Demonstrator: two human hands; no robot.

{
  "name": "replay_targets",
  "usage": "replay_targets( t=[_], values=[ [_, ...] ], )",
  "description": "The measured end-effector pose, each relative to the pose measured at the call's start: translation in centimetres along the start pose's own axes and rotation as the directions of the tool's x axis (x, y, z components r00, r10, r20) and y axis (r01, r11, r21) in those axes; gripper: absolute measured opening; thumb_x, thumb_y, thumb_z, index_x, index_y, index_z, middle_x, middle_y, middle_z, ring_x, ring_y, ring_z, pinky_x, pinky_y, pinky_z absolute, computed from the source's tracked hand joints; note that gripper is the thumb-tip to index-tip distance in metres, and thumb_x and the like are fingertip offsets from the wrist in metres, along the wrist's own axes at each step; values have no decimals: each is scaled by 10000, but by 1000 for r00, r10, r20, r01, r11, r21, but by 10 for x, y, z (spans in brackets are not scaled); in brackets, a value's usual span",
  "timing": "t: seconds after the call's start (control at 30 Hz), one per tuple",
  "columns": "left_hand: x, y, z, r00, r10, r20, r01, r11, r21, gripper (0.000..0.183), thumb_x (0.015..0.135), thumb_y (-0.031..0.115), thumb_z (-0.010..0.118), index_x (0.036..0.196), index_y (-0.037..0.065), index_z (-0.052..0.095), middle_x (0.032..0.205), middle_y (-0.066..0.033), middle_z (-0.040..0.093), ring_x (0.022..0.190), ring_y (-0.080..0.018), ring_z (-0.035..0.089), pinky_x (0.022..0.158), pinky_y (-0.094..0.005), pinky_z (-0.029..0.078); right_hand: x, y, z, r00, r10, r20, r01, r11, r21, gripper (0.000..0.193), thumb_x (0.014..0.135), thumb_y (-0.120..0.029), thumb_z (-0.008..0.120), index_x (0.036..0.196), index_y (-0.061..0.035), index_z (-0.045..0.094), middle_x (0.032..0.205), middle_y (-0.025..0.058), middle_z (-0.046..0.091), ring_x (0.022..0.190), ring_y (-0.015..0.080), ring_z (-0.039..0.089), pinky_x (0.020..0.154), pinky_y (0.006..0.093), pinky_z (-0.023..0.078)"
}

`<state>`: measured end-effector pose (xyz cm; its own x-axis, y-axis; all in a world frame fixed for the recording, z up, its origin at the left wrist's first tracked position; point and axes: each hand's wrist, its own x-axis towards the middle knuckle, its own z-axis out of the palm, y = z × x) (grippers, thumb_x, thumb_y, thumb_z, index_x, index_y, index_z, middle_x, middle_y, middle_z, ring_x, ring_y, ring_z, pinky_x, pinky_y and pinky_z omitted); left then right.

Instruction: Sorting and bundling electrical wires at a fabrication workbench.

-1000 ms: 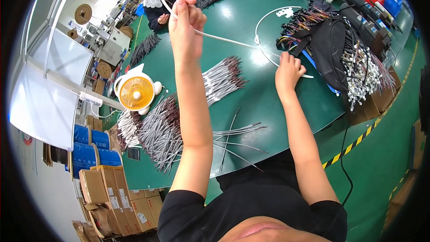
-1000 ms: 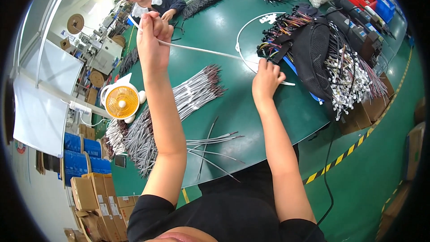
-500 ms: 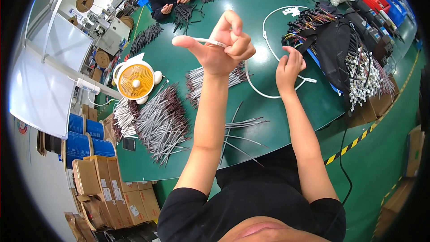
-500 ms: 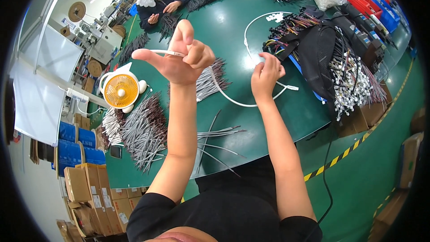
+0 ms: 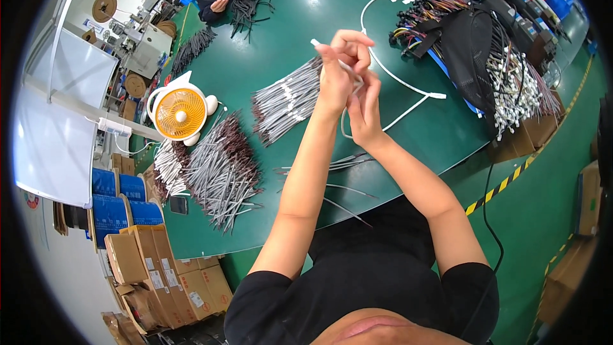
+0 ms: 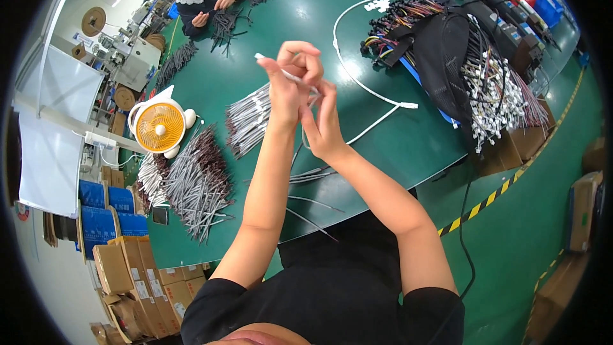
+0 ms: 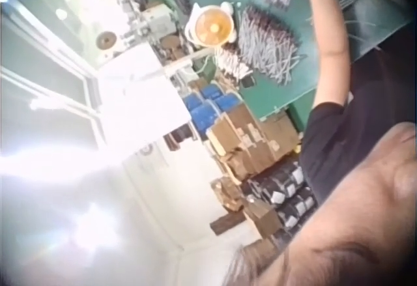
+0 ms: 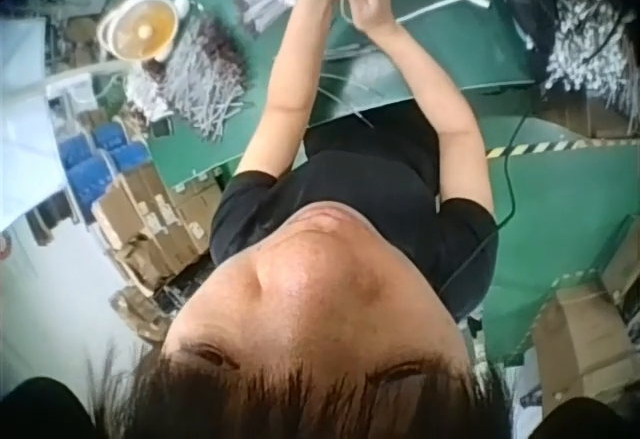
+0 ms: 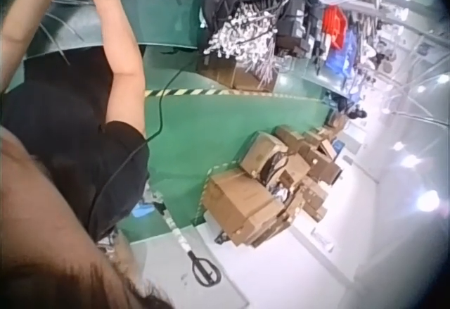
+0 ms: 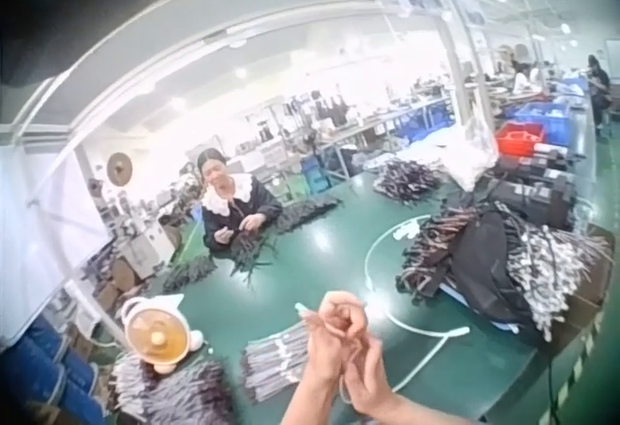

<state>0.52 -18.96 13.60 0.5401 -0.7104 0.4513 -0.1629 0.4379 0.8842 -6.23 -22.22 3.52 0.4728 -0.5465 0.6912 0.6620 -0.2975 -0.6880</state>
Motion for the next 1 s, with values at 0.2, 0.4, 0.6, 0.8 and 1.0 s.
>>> replay_targets(
  t=[0.2,0.4,0.6,0.8,1.0],
  values=[
    [-2,-27,-3,982,167,86,-188,849,494,661,1160,420,145,1269,36,673,1152,-114,588,1125,-236,504,993,-361,432,24,-8,-24,988,-152,-9,141,931,-336,305,1098,-155,496,1334,38,495,1312,195,587,1137,267,592,977,420,467],
    [-15,-35,-19,991,135,22,-126,841,526,675,1165,420,183,1143,43,742,1126,-126,644,1117,-268,544,1014,-405,432,26,-5,-9,973,221,-69,-228,967,-116,167,1093,-196,584,1138,-35,583,981,180,694,814,280,672,738,401,526],
    [-22,-8,-70,755,210,-621,-66,967,247,678,1155,529,267,1050,29,712,797,-26,643,713,-95,499,690,-253,414,17,20,-24,923,385,19,-382,907,178,239,1138,-297,522,1115,-63,567,879,13,550,695,115,519,610,259,460],
    [-182,81,-136,624,421,-659,338,615,713,381,1118,353,496,1115,46,722,904,-20,581,804,-126,537,752,-313,474,40,51,-49,829,555,-72,-492,784,379,283,1147,-269,470,1234,0,488,824,64,522,589,123,444,500,277,357],
    [-407,135,-201,24,360,-933,759,601,251,376,926,404,758,974,48,646,866,-23,621,709,-119,540,614,-304,450,42,79,-46,748,664,-9,-571,651,500,328,1146,-309,465,1249,-1,510,758,24,451,547,103,348,496,275,275]
  ],
)
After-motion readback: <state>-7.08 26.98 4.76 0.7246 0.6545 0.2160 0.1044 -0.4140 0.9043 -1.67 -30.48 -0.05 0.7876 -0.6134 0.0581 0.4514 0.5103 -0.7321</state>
